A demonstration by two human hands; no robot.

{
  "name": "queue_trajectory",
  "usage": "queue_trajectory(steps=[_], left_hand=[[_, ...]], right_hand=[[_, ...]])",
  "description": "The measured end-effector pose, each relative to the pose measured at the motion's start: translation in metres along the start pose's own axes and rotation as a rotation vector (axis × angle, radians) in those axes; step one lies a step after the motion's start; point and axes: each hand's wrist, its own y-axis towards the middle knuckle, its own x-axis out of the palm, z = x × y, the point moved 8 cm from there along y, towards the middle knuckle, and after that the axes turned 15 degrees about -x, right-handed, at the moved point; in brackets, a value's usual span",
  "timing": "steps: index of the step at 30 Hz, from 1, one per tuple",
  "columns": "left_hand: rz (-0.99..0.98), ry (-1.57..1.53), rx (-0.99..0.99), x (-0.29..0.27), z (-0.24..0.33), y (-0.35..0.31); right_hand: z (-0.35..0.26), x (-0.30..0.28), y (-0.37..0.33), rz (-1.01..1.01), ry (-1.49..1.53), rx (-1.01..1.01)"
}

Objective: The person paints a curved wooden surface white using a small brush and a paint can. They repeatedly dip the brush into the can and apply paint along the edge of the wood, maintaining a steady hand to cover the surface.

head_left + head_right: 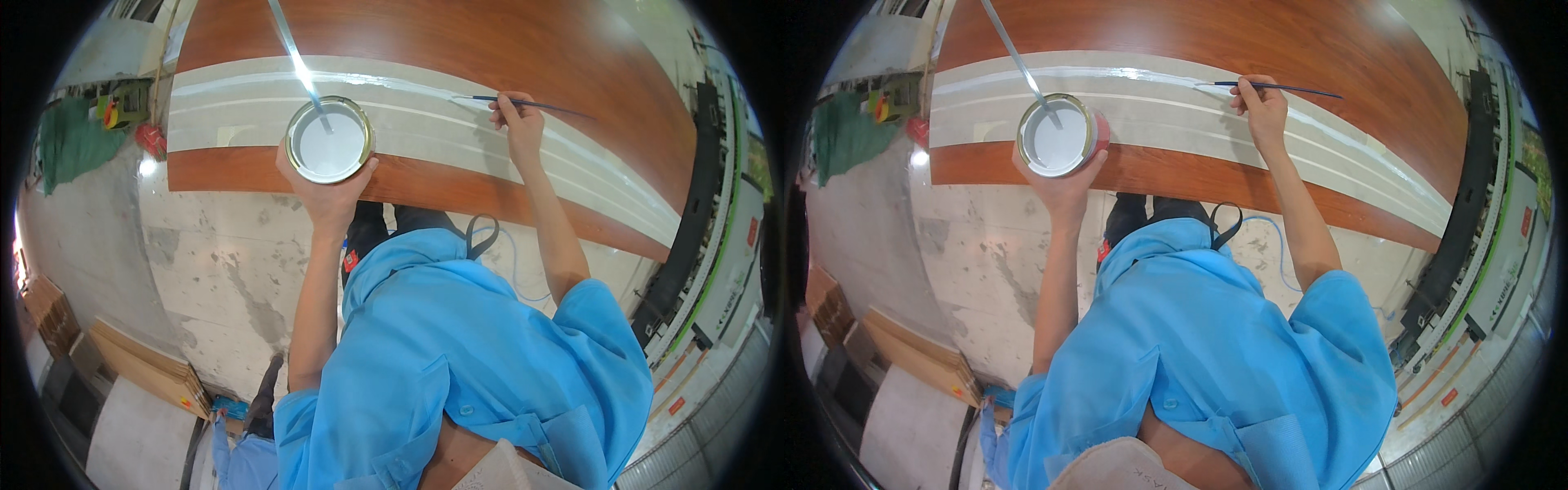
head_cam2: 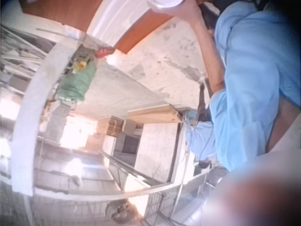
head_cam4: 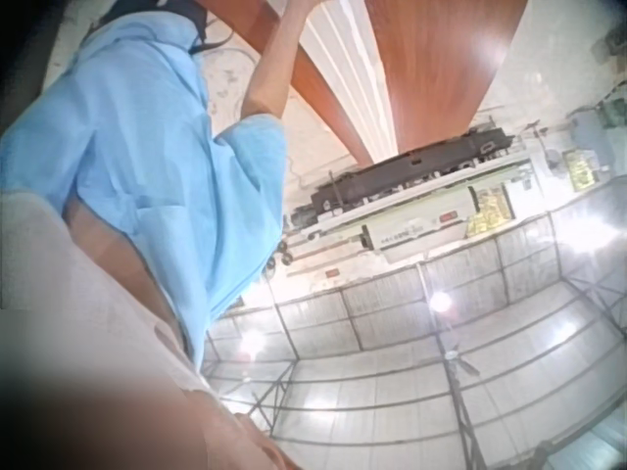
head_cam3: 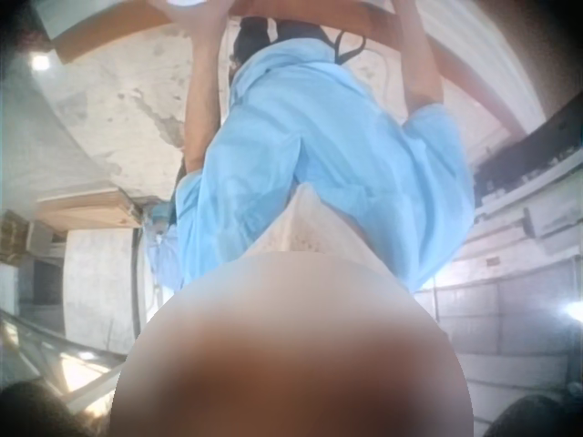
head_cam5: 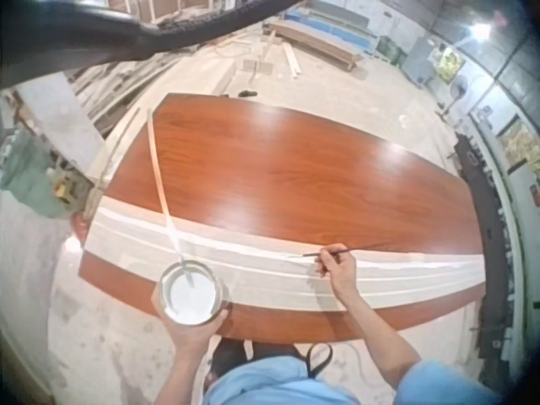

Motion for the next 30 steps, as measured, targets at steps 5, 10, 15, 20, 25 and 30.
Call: queue_trajectory(steps=[5,10,15,20,25,30], left_hand=[[-0.006,-0.033,-0.031,0.0,0.008,-0.004],[0.03,-0.077,-0.097,-0.002,0.003,-0.008],[0.058,-0.022,-0.013,-0.001,-0.001,-0.011],[0.082,-0.145,-0.094,0.002,-0.009,-0.017],[0.138,-0.179,-0.159,0.006,-0.021,-0.025],[0.221,-0.196,-0.183,0.011,-0.019,-0.028]], right_hand=[[-0.002,0.005,0.009,-0.122,-0.214,-0.023],[-0.011,0.015,0.019,-0.23,-0.431,-0.076],[-0.012,0.024,0.035,-0.308,-0.499,-0.106],[-0.009,0.038,0.057,-0.376,-0.461,-0.165],[0.001,0.061,0.081,-0.447,-0.54,-0.212],[0.001,0.09,0.113,-0.51,-0.56,-0.243]])
